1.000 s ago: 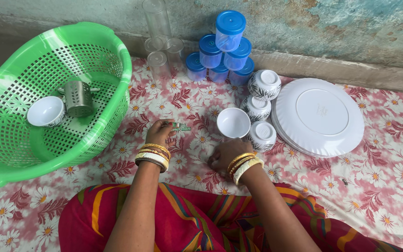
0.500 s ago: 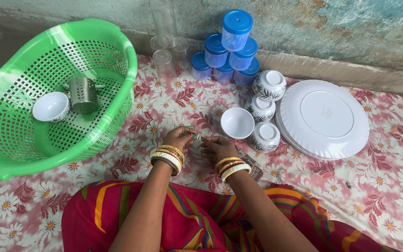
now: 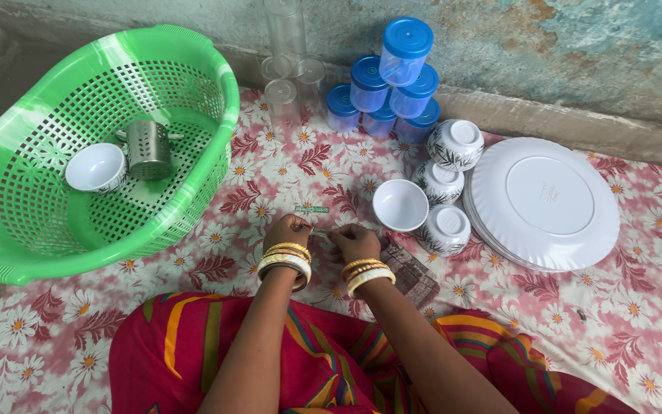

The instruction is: The person sits on a floral mat and wipes several small white bowls with a dark cloth. They handle each bowl individually, wiping the exterior and interior, then place them in a stack. A green basket, plastic containers, and plates are visible nearby.

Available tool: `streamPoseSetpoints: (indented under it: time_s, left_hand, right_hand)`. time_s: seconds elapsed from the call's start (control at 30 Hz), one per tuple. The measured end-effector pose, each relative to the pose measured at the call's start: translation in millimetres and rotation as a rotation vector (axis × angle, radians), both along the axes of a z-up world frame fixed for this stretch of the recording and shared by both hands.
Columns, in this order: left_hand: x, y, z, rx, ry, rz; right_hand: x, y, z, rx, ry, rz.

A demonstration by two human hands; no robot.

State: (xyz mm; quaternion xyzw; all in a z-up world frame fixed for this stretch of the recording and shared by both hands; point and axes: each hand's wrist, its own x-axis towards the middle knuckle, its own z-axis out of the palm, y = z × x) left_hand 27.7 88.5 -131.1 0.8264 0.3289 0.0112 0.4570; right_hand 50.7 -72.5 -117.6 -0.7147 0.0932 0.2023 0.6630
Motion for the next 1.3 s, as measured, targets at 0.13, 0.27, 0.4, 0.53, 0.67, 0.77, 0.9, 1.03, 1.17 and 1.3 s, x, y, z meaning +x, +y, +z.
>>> streamPoseSetpoints:
  time_s: [0.13,0.27,0.4,0.53,0.67,0.77,0.9,1.03,1.17,1.3]
  left_hand:
    - [-3.2,1.1,14.5,0.586,0.09,0.117]
    - [0.9,7.7,22.0,0.275,0.057,0.106]
    - [9.7,6.8,20.0,0.414,0.085,0.103]
    - [17.8,6.3,20.5,0.511,0.095,0.099]
    - [17.2,4.1,19.9,0.557,0.153,0.122]
    - [16.5,5.7,18.6,0.595,0.15,0.139]
    - [15.7,7.0,17.3,0.616,0.113,0.15]
    - [19.4,8.1,22.6,0.557,0.062,0.208]
    - [22.0,16.5,24.6,0.312,-0.368,-0.084]
    - [26.6,21.7,22.6,0.243,-0.257,-0.371]
  right_hand:
    - [10.1,17.8,-0.4,-0.041,-0.024,-0.072]
    - [17.2,24.2,2.6,-0.13,-0.012,-0.059]
    - [18.5,28.6,7.4,-0.233,0.03,-0.08]
    - [20.9,33.3,9.0,-0.292,-0.092,-0.098]
    - [26.3,39.1,3.4,-0.351,-0.085,-0.126]
    - [31.0,41.0,-1.9,-0.419,-0.106,-0.137]
    - [37.6,38.5,-3.2,-0.573,-0.234,-0.074]
    - [39.1,33.9,7.9,-0.478,-0.245,-0.01]
    - [28.7,28.3,16.9,-0.336,-0.332,0.123]
    - [34.0,25.4,24.7,-0.222,-0.398,0.203]
